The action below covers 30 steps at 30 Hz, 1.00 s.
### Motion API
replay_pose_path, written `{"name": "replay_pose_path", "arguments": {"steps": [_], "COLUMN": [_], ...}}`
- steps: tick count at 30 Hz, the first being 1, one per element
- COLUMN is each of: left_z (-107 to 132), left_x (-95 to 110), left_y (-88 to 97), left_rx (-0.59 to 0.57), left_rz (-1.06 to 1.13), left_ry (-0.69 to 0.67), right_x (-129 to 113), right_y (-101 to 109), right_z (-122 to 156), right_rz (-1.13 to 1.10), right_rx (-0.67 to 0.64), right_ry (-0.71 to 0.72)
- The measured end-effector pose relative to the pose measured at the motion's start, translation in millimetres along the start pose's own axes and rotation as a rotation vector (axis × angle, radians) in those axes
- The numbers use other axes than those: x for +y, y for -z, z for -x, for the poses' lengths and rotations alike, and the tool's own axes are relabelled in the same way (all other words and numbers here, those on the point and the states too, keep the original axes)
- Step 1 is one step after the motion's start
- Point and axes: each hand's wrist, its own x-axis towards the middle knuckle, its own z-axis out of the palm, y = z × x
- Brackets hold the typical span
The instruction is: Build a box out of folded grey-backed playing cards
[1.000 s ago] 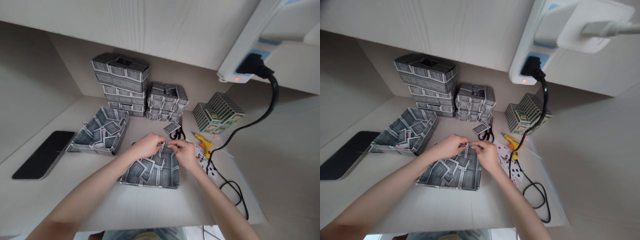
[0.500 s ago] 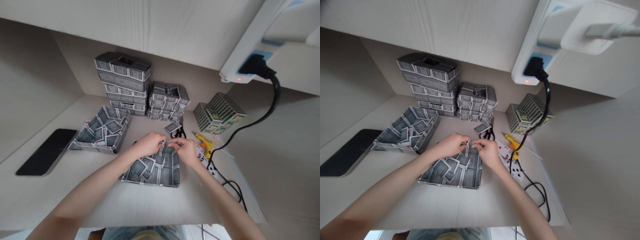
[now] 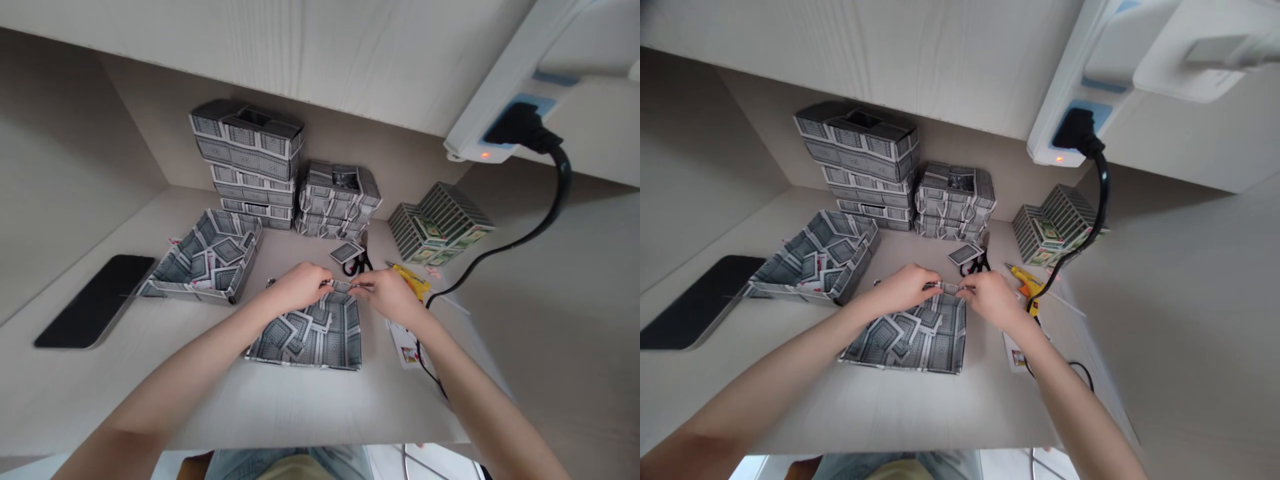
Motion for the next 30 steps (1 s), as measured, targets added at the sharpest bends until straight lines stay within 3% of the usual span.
{"name": "replay_pose_path", "arguments": {"steps": [3, 14, 25, 30], "left_z": [0.3, -0.2, 0.2, 1.3], "left_x": [-0.4, -0.6, -3.3, -2.8], "left_y": [-1.5, -2.7, -5.9, -6.8], "left_rx": [-0.006, -0.052, -0.044, -0.071], "left_rz": [-0.036, -0.094, -0.115, -0.229], "left_ry": [0.008, 0.007, -0.027, -0.016], "right_x": [-0.4, 12.5, -10.8, -13.7], "right_y": [0.9, -15.3, -8.5, -9.4], "right_z": [1.8, 7.5, 2.3, -1.6], "right_rz": [0.052, -0.162, 0.018, 0.088], "right_rx": [0.008, 0.112, 0.037, 0.005], "right_ry": [0.025, 0.067, 0.128, 0.131]}}
